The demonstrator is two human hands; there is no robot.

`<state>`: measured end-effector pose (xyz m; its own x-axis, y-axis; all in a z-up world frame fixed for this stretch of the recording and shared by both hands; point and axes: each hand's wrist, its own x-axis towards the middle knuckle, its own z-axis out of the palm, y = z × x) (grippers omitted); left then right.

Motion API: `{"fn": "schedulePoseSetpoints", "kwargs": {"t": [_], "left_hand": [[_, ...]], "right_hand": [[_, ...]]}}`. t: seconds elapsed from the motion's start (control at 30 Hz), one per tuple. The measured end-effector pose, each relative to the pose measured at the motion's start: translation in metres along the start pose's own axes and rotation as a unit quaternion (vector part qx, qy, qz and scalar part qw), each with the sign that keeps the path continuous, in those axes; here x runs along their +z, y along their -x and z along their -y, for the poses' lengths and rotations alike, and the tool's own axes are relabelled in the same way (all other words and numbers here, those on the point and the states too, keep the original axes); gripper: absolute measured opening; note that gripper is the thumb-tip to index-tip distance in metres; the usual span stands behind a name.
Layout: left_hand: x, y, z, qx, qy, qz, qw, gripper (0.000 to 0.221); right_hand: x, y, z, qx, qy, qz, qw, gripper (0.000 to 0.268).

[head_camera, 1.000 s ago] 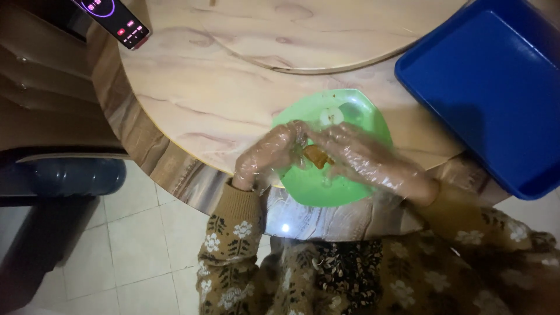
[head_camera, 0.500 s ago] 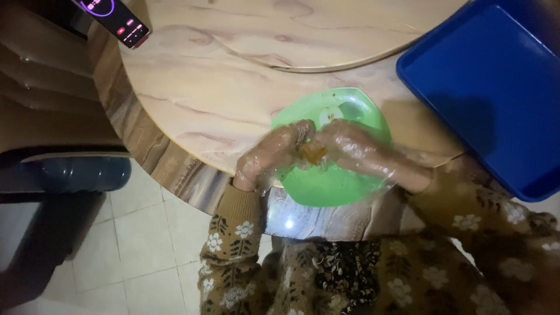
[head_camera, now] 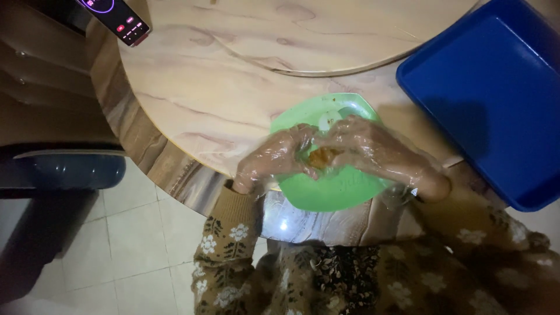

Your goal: Kneading a small ball of dough on a green plate using both hands while wearing plastic gloves.

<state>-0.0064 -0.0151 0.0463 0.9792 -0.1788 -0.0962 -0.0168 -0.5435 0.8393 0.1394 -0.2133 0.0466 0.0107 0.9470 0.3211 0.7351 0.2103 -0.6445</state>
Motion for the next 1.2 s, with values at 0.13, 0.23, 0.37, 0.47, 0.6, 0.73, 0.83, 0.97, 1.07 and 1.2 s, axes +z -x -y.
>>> {"fn": "schedulePoseSetpoints", "kwargs": {"t": [0.13,0.23,0.37,0.47,0.6,0.73,0.83,0.97,1.07,1.2], "left_hand": [[0.004,-0.005,-0.003,0.064,0.012,-0.022,0.998,0.062],[0.015,-0.006,0.014,0.081,0.007,-0.021,0.996,0.061],[0.006,-0.008,0.002,0.06,0.012,0.016,0.998,0.05],[0.01,-0.008,0.002,0.038,0.004,0.003,0.999,0.044],[0.019,-0.012,0.024,0.033,0.002,0.034,0.999,0.043],[0.018,-0.016,0.021,0.037,-0.01,0.024,0.999,0.027],[0.008,-0.012,-0.005,0.051,-0.022,0.012,0.998,0.018],[0.02,-0.012,0.055,0.094,-0.133,-0.024,0.986,0.01],[0.006,-0.008,0.019,0.123,-0.026,-0.011,0.992,0.017],[0.003,-0.001,0.004,0.083,-0.047,-0.018,0.995,0.033]], "right_hand": [[0.007,0.004,-0.008,0.009,0.044,0.004,0.999,0.04],[0.052,0.03,-0.055,0.009,0.061,-0.005,0.998,0.042],[0.078,0.042,-0.087,-0.041,0.191,0.023,0.98,0.033],[0.115,0.059,-0.129,-0.065,0.24,0.045,0.967,0.024],[0.145,0.073,-0.158,0.02,0.164,0.046,0.985,0.025],[0.144,0.068,-0.159,0.075,0.147,0.041,0.986,0.025],[0.114,0.053,-0.125,0.053,0.127,0.026,0.99,0.022],[0.072,0.032,-0.078,-0.004,-0.032,-0.056,0.998,0.03],[0.0,0.005,-0.009,0.007,-0.033,0.06,0.998,0.023],[-0.005,0.015,-0.01,0.05,-0.097,0.053,0.993,0.029]]}}
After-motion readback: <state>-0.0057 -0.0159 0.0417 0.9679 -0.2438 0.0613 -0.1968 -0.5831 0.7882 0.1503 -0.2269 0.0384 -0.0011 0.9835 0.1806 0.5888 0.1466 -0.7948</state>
